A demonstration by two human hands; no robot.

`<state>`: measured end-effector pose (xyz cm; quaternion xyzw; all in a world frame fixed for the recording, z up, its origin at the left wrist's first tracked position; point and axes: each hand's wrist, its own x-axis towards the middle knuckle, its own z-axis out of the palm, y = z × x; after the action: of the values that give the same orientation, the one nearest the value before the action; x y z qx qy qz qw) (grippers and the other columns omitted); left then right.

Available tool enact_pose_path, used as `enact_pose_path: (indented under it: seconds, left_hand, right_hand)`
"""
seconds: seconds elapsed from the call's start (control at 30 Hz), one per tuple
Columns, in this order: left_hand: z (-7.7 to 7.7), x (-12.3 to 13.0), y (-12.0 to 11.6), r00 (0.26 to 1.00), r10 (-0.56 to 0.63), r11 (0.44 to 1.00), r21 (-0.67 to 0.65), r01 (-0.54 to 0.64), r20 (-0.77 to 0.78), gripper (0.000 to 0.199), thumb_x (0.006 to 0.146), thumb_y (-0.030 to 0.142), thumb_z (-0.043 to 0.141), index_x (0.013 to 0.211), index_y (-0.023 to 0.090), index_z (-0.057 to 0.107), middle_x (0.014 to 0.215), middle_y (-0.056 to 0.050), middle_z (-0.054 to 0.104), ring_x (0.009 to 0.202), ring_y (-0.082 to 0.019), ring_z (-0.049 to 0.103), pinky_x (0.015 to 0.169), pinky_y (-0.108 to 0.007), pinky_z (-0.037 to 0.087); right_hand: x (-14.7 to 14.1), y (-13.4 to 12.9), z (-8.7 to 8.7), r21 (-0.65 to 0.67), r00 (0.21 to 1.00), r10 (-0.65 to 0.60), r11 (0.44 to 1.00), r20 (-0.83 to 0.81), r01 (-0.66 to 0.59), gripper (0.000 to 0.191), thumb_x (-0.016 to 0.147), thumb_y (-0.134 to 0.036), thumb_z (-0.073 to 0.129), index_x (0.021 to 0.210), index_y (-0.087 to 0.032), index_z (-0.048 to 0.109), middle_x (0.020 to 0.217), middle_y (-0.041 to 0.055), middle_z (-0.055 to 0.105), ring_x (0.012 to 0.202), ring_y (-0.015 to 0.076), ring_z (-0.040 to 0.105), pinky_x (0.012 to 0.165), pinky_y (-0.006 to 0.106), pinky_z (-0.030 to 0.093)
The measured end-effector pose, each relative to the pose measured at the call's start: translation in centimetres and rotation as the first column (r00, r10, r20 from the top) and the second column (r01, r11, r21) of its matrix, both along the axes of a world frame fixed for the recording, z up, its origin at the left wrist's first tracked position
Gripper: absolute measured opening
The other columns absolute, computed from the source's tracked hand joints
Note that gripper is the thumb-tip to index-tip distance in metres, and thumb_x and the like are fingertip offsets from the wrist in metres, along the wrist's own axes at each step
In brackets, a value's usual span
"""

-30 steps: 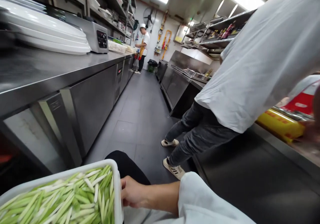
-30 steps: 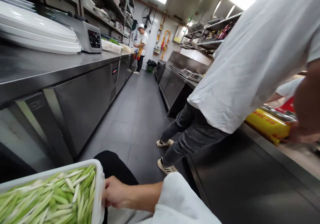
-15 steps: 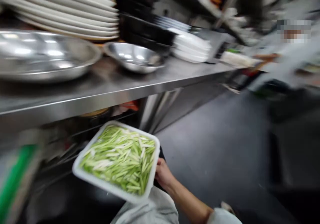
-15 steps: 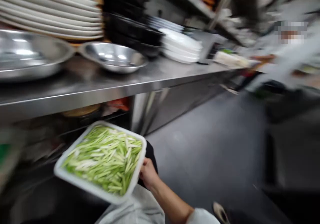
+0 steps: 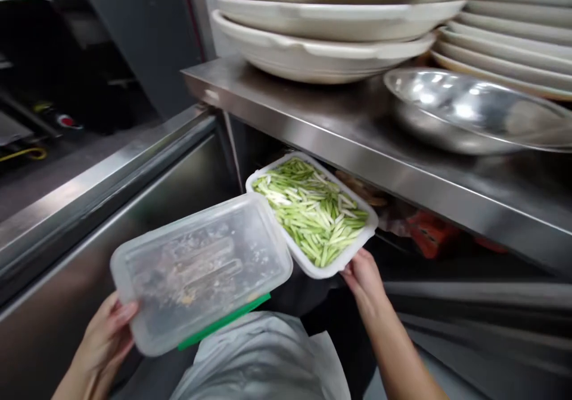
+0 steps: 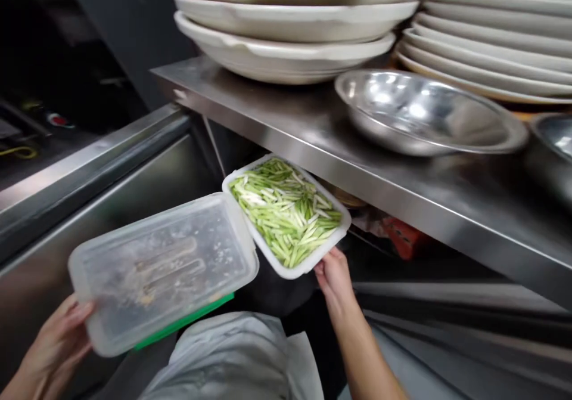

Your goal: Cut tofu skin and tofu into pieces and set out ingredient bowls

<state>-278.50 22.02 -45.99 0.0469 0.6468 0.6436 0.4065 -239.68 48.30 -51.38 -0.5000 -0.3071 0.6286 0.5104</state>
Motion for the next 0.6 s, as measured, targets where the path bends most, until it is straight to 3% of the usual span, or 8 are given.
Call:
enact_pose_path:
  seconds: [0.07,0.23,0.37,0.43,0.5,0.6]
  left_hand:
    - [-1.1,-0.1,-0.4,0.999,0.038,0.998,0.051,-0.037,-0.013,0.053,0.036,0.042,0.101,0.079,0.020,0.078,0.079,-0.008,0.080,0.074,-0.034,0.077,0.063,-0.037,0.065]
    - [-2.3,-0.4,0.4,0.999,-0.034,0.989,0.140,0.039,-0.039,0.050,0.034,0.035,0.101,0.074,0.014,0.077,0.071,-0.012,0.077,0.065,-0.031,0.074,0.060,-0.038,0.064]
    - [-2.9,-0.2,2.2,0.997,-0.047,0.973,0.224,0.060,-0.059,0.051,0.037,0.035,0.100,0.079,0.016,0.078,0.065,-0.008,0.073,0.063,-0.029,0.072,0.061,-0.037,0.063]
    - [-2.7,0.0,3.1,0.996,-0.083,0.971,0.220,0.089,-0.038,0.053,0.035,0.037,0.100,0.079,0.017,0.078,0.065,-0.007,0.073,0.062,-0.028,0.072,0.061,-0.036,0.063]
    - [-1.5,0.4,3.8,0.989,-0.147,0.973,0.181,0.146,-0.006,0.055,0.033,0.041,0.100,0.077,0.017,0.077,0.066,-0.008,0.073,0.060,-0.028,0.071,0.058,-0.035,0.061]
    - [2.0,1.6,4.1,0.975,-0.219,0.971,0.105,0.216,0.020,0.057,0.037,0.049,0.100,0.078,0.016,0.078,0.067,-0.008,0.073,0.058,-0.027,0.069,0.055,-0.033,0.059]
  right_hand:
    - [-1.6,3.7,0.6,0.018,0.998,0.056,0.998,-0.026,-0.055,0.030,0.052,-0.020,0.079,0.054,-0.021,0.049,0.042,-0.0098,0.038,0.038,0.0033,0.024,0.034,0.017,0.018]
    - [-5.8,12.9,2.5,-0.041,0.993,0.083,0.995,-0.078,-0.086,0.024,0.064,-0.010,0.069,0.066,-0.021,0.048,0.050,-0.0103,0.043,0.038,0.0044,0.032,0.032,0.013,0.017]
    - [-8.4,16.9,2.1,-0.110,0.991,0.042,0.992,-0.129,-0.057,0.020,0.068,-0.006,0.066,0.073,-0.021,0.053,0.059,-0.0072,0.058,0.047,0.0071,0.050,0.039,0.013,0.037]
    - [-8.8,16.5,1.6,-0.105,0.987,0.040,0.993,-0.158,-0.057,0.016,0.073,-0.012,0.070,0.076,-0.021,0.057,0.068,-0.0034,0.066,0.059,0.0107,0.062,0.050,0.017,0.051]
    - [-8.4,14.3,1.7,-0.085,0.986,0.097,0.990,-0.137,-0.109,0.018,0.074,-0.024,0.079,0.079,-0.021,0.062,0.074,0.0002,0.071,0.067,0.0150,0.069,0.055,0.022,0.057]
    - [-7.1,8.3,3.8,-0.043,0.944,0.328,0.944,0.033,-0.327,0.037,0.071,-0.048,0.087,0.087,-0.020,0.070,0.078,0.0043,0.073,0.061,0.0161,0.066,0.049,0.023,0.052]
